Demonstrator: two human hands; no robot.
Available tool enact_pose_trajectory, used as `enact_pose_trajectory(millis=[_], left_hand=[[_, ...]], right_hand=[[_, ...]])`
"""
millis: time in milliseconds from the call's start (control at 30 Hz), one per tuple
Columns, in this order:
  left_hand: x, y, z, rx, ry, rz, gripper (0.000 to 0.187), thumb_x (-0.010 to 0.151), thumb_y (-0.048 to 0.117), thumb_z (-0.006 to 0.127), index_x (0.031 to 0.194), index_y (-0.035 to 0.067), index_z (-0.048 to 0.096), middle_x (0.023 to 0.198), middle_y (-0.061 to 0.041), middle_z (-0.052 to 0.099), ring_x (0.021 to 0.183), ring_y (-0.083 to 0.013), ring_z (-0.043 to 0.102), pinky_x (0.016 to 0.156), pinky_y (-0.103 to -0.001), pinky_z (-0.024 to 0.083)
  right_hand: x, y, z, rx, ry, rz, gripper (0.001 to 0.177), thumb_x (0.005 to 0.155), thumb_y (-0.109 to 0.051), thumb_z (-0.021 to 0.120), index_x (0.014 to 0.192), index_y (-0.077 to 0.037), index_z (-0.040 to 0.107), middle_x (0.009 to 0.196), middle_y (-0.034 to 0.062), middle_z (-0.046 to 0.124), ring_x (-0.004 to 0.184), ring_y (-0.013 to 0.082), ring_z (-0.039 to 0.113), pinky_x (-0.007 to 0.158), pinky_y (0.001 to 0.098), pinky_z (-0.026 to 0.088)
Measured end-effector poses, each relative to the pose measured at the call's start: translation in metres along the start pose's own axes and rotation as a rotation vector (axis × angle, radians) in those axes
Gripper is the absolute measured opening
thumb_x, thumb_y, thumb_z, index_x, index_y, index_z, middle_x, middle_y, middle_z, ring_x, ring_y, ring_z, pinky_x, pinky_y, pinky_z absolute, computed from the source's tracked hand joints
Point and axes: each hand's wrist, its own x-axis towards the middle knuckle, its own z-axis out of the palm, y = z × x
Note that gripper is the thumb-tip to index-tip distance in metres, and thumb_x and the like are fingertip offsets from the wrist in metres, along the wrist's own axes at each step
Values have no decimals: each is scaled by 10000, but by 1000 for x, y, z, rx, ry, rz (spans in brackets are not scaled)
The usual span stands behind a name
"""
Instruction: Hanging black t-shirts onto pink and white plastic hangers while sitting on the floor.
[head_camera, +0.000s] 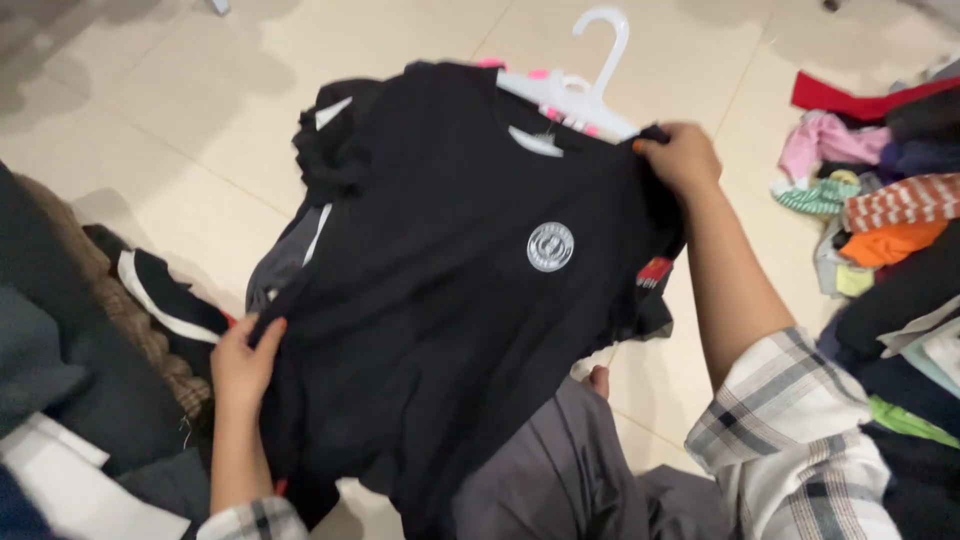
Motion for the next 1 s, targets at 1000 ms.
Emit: enact_pose_trajectory(millis=[1000], left_hand=[[-205, 64, 55, -222, -312, 642, 262, 933, 91, 637, 1147, 190, 751, 925, -42, 711, 916, -304, 728, 810, -399, 576]], right_hand=[[-159, 168, 167, 873, -112, 398, 807, 959, -220, 742, 1607, -148, 267, 1243, 235, 506, 990, 284, 632, 728, 460, 672]])
